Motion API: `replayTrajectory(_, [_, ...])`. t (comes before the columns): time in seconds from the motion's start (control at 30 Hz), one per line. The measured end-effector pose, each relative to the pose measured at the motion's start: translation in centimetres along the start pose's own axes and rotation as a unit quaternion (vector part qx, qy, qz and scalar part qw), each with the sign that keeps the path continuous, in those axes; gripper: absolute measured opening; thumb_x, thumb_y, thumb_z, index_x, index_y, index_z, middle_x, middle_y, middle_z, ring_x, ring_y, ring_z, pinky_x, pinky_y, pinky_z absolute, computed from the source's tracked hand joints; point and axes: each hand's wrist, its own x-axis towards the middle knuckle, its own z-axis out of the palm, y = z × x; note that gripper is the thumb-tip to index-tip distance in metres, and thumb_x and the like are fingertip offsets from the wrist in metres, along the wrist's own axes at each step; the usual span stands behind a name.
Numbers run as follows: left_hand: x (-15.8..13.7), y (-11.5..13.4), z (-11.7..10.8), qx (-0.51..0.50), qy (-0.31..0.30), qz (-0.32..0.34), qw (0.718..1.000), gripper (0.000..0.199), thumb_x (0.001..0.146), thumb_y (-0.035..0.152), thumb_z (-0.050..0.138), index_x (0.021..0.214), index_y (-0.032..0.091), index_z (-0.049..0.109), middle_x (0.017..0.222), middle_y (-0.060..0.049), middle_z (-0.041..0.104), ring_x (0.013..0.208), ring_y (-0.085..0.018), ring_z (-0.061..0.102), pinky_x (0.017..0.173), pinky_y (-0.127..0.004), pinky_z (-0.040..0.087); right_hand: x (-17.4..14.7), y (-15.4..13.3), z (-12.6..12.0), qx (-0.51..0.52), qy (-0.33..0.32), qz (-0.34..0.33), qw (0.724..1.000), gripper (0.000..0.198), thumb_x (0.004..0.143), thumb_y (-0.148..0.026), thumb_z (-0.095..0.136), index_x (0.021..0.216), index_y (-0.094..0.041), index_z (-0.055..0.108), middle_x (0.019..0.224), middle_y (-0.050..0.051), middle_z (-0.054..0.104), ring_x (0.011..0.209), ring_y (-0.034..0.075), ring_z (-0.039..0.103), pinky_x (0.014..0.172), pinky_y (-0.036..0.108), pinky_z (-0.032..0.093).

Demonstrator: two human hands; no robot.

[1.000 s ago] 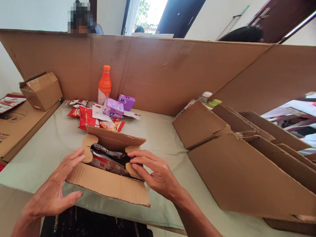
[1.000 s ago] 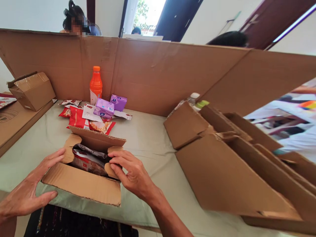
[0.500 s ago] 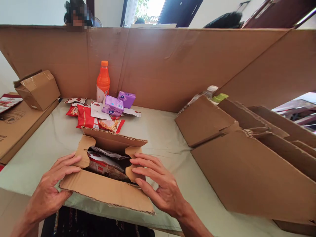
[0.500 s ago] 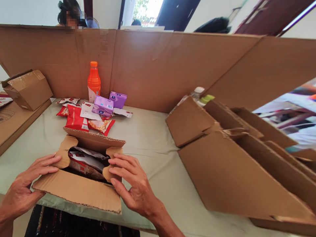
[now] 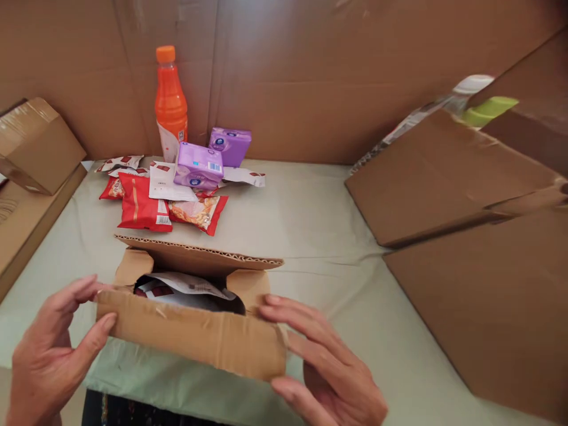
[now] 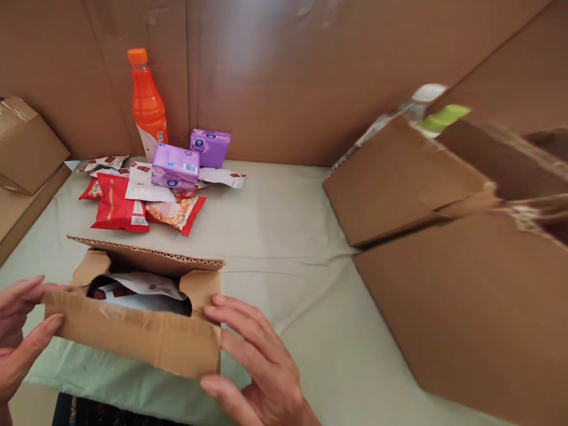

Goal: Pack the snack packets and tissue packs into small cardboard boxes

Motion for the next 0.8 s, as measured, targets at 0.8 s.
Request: replayTrajectory(0.8, [0.4,-3.7,0.7,-0.011,-0.157,0.013,0.987,0.048,0.098,0.045,0.054,0.145,0.034,0.053,0.154,-0.009,0.051,0.144,-0.034,0.046,0.112,-0.049,0.048,0.3,1.0,0.1,-0.133,-0.142,0.035,0.98,0.081,0.092,-0.057,0.063,0.16,-0.03,0.029,0.172,0.015,0.008,0.154,0.039,0.023,0.112,0.057,0.045])
